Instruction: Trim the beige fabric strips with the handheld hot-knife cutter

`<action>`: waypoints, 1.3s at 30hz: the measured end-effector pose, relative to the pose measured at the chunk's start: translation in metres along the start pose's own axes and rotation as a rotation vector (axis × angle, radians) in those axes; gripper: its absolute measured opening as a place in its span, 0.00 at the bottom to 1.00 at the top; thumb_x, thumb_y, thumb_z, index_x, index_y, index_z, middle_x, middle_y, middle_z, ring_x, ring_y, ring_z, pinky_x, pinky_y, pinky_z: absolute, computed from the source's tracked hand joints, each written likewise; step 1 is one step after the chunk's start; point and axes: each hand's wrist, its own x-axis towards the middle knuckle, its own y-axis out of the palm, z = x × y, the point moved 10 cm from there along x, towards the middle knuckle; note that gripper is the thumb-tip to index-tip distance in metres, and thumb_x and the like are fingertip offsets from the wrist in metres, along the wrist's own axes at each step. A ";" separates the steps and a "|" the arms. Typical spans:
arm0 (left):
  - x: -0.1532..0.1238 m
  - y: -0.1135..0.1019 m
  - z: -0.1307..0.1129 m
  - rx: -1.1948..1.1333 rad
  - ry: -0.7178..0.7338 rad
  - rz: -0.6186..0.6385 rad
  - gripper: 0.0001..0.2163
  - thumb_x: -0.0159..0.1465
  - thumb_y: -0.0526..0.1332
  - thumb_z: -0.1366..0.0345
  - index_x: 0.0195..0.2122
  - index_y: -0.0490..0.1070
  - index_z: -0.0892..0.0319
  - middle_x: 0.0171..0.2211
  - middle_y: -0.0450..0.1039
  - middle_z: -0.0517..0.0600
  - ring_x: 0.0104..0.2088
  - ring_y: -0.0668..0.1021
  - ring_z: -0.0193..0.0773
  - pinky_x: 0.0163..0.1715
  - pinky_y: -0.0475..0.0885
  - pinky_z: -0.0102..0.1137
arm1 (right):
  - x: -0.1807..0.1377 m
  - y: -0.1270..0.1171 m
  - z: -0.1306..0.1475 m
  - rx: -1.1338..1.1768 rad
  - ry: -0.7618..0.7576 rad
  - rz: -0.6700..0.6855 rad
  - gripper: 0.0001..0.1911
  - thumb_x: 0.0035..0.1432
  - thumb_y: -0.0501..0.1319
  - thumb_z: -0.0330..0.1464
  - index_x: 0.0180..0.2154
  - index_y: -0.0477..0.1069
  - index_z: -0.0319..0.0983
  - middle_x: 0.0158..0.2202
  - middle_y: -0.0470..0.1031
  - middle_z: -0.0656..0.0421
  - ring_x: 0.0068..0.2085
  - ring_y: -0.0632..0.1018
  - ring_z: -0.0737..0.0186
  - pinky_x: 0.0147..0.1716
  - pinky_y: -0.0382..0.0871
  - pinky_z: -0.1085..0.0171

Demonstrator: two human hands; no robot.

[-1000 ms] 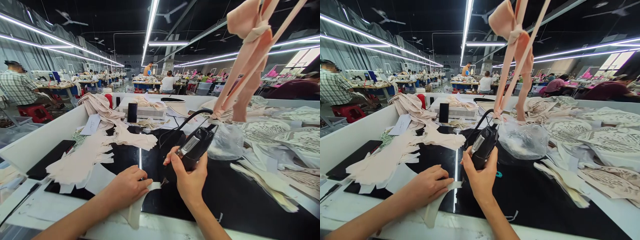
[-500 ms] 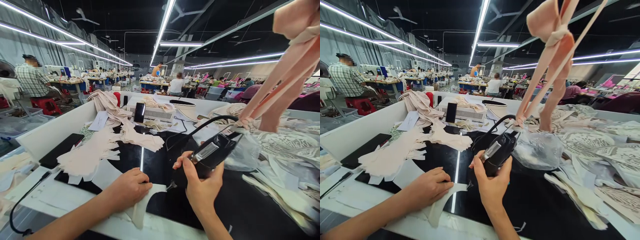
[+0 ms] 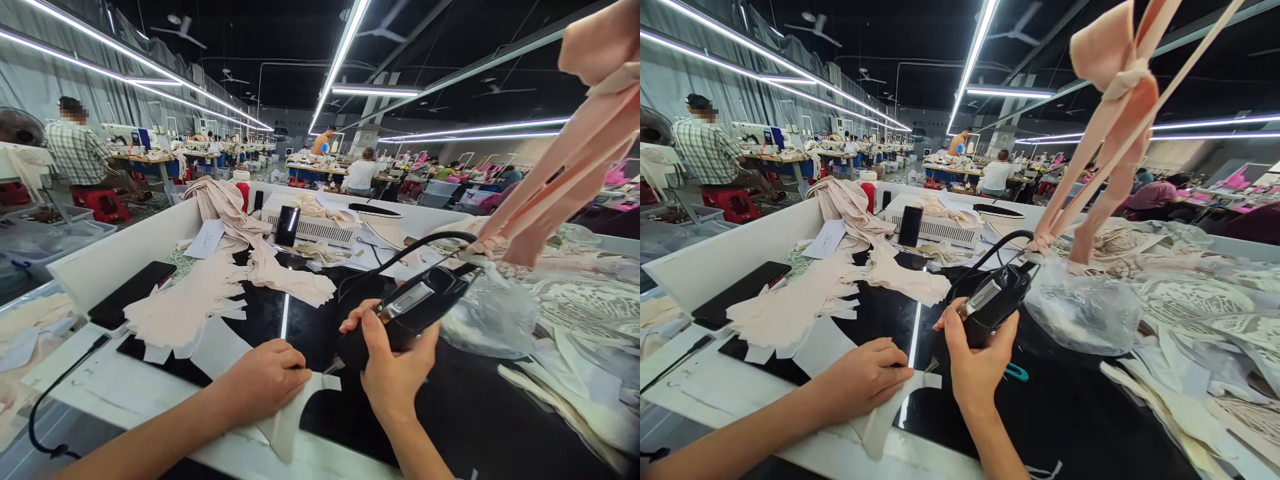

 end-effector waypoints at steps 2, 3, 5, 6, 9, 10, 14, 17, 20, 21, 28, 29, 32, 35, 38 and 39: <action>0.000 0.001 0.000 0.004 0.001 0.001 0.09 0.77 0.57 0.70 0.46 0.79 0.60 0.43 0.79 0.52 0.43 0.80 0.39 0.53 0.77 0.35 | -0.001 0.001 0.000 0.008 -0.005 0.001 0.17 0.58 0.73 0.35 0.39 0.64 0.45 0.30 0.77 0.69 0.24 0.77 0.68 0.26 0.78 0.64; 0.000 0.001 0.000 0.009 0.003 0.000 0.10 0.77 0.57 0.70 0.46 0.79 0.60 0.43 0.79 0.52 0.43 0.80 0.39 0.53 0.78 0.36 | -0.002 0.002 0.000 0.011 -0.009 0.002 0.17 0.59 0.73 0.35 0.39 0.64 0.45 0.30 0.77 0.69 0.24 0.76 0.68 0.25 0.78 0.64; 0.000 0.001 -0.001 0.019 0.008 -0.002 0.10 0.77 0.56 0.70 0.46 0.78 0.60 0.43 0.79 0.52 0.43 0.80 0.39 0.52 0.78 0.36 | -0.002 0.004 0.002 0.010 -0.017 0.012 0.16 0.60 0.72 0.35 0.40 0.65 0.45 0.30 0.77 0.69 0.24 0.76 0.68 0.25 0.78 0.65; 0.000 0.001 -0.001 0.022 0.009 -0.004 0.10 0.77 0.56 0.70 0.46 0.78 0.60 0.43 0.79 0.52 0.43 0.80 0.39 0.52 0.78 0.36 | -0.002 0.005 0.003 0.006 -0.018 0.019 0.16 0.60 0.72 0.35 0.40 0.65 0.45 0.30 0.76 0.69 0.24 0.77 0.68 0.25 0.78 0.65; -0.001 0.001 -0.001 0.026 0.016 -0.019 0.08 0.76 0.59 0.71 0.46 0.78 0.61 0.43 0.79 0.52 0.43 0.80 0.40 0.51 0.78 0.35 | 0.000 0.002 0.004 -0.009 -0.020 0.018 0.17 0.60 0.73 0.36 0.40 0.65 0.45 0.30 0.77 0.69 0.24 0.77 0.67 0.25 0.78 0.64; 0.000 0.000 -0.001 0.025 0.020 -0.026 0.07 0.75 0.59 0.71 0.45 0.78 0.61 0.43 0.79 0.52 0.42 0.80 0.40 0.51 0.78 0.35 | 0.001 -0.001 0.005 -0.014 -0.023 0.004 0.17 0.59 0.73 0.36 0.40 0.65 0.45 0.30 0.77 0.69 0.24 0.77 0.67 0.25 0.78 0.64; -0.001 0.001 -0.001 0.022 0.021 -0.029 0.08 0.76 0.59 0.71 0.45 0.78 0.61 0.43 0.79 0.52 0.42 0.80 0.40 0.52 0.78 0.36 | 0.004 -0.012 0.004 -0.028 -0.028 -0.045 0.21 0.57 0.75 0.36 0.42 0.64 0.45 0.30 0.78 0.69 0.23 0.77 0.67 0.25 0.78 0.63; -0.001 0.000 0.000 0.011 0.011 -0.019 0.08 0.76 0.59 0.71 0.46 0.79 0.60 0.44 0.79 0.52 0.43 0.80 0.40 0.52 0.78 0.36 | 0.005 -0.013 0.002 -0.034 -0.022 -0.039 0.20 0.57 0.74 0.36 0.42 0.64 0.45 0.30 0.77 0.69 0.23 0.77 0.67 0.25 0.78 0.63; -0.002 -0.001 0.000 0.001 0.003 -0.009 0.08 0.76 0.59 0.70 0.47 0.79 0.60 0.44 0.79 0.52 0.43 0.80 0.40 0.52 0.78 0.36 | 0.004 -0.010 0.002 -0.036 -0.013 -0.027 0.19 0.57 0.74 0.36 0.41 0.64 0.45 0.30 0.77 0.69 0.23 0.77 0.66 0.25 0.78 0.62; -0.002 -0.001 0.001 -0.002 0.001 -0.008 0.08 0.76 0.59 0.70 0.47 0.79 0.60 0.44 0.79 0.52 0.43 0.79 0.40 0.52 0.78 0.36 | 0.004 -0.010 0.003 -0.035 -0.005 -0.025 0.19 0.58 0.74 0.36 0.41 0.64 0.45 0.30 0.77 0.69 0.23 0.77 0.66 0.24 0.77 0.62; -0.002 -0.001 0.001 -0.012 -0.005 0.010 0.08 0.75 0.59 0.70 0.47 0.79 0.60 0.44 0.79 0.53 0.44 0.79 0.41 0.51 0.78 0.35 | -0.004 -0.009 0.011 0.028 0.028 -0.017 0.19 0.58 0.74 0.38 0.43 0.65 0.46 0.30 0.76 0.68 0.24 0.76 0.67 0.25 0.77 0.63; -0.002 -0.002 0.002 -0.011 -0.007 0.010 0.08 0.75 0.59 0.70 0.48 0.79 0.60 0.44 0.79 0.53 0.44 0.79 0.41 0.51 0.77 0.35 | -0.006 -0.007 0.011 0.032 0.031 -0.005 0.19 0.59 0.74 0.38 0.43 0.65 0.46 0.30 0.76 0.68 0.24 0.76 0.67 0.25 0.77 0.63; -0.001 -0.002 0.002 -0.007 -0.006 0.014 0.08 0.75 0.59 0.70 0.48 0.79 0.60 0.44 0.79 0.52 0.44 0.79 0.41 0.51 0.77 0.35 | -0.009 -0.002 0.012 0.027 0.027 0.018 0.17 0.60 0.73 0.36 0.42 0.65 0.46 0.30 0.76 0.68 0.24 0.76 0.67 0.25 0.77 0.63; -0.002 -0.001 0.002 -0.004 -0.004 0.013 0.08 0.76 0.59 0.70 0.48 0.79 0.60 0.44 0.79 0.52 0.44 0.79 0.40 0.50 0.77 0.35 | -0.011 0.000 0.010 0.023 0.020 0.021 0.16 0.60 0.72 0.35 0.42 0.65 0.46 0.30 0.77 0.68 0.24 0.76 0.67 0.25 0.77 0.64; -0.002 -0.002 0.002 -0.004 0.002 -0.007 0.09 0.76 0.58 0.70 0.49 0.79 0.60 0.44 0.79 0.52 0.43 0.79 0.40 0.50 0.78 0.35 | -0.010 0.001 0.010 0.027 0.018 0.026 0.15 0.60 0.72 0.35 0.40 0.65 0.45 0.30 0.76 0.68 0.24 0.76 0.67 0.24 0.77 0.63; -0.002 -0.003 0.002 -0.006 0.003 -0.012 0.09 0.76 0.59 0.70 0.48 0.79 0.61 0.43 0.79 0.52 0.43 0.79 0.41 0.50 0.78 0.35 | -0.010 0.000 0.010 0.025 0.020 0.029 0.15 0.60 0.72 0.35 0.40 0.65 0.45 0.30 0.76 0.68 0.24 0.76 0.67 0.24 0.77 0.63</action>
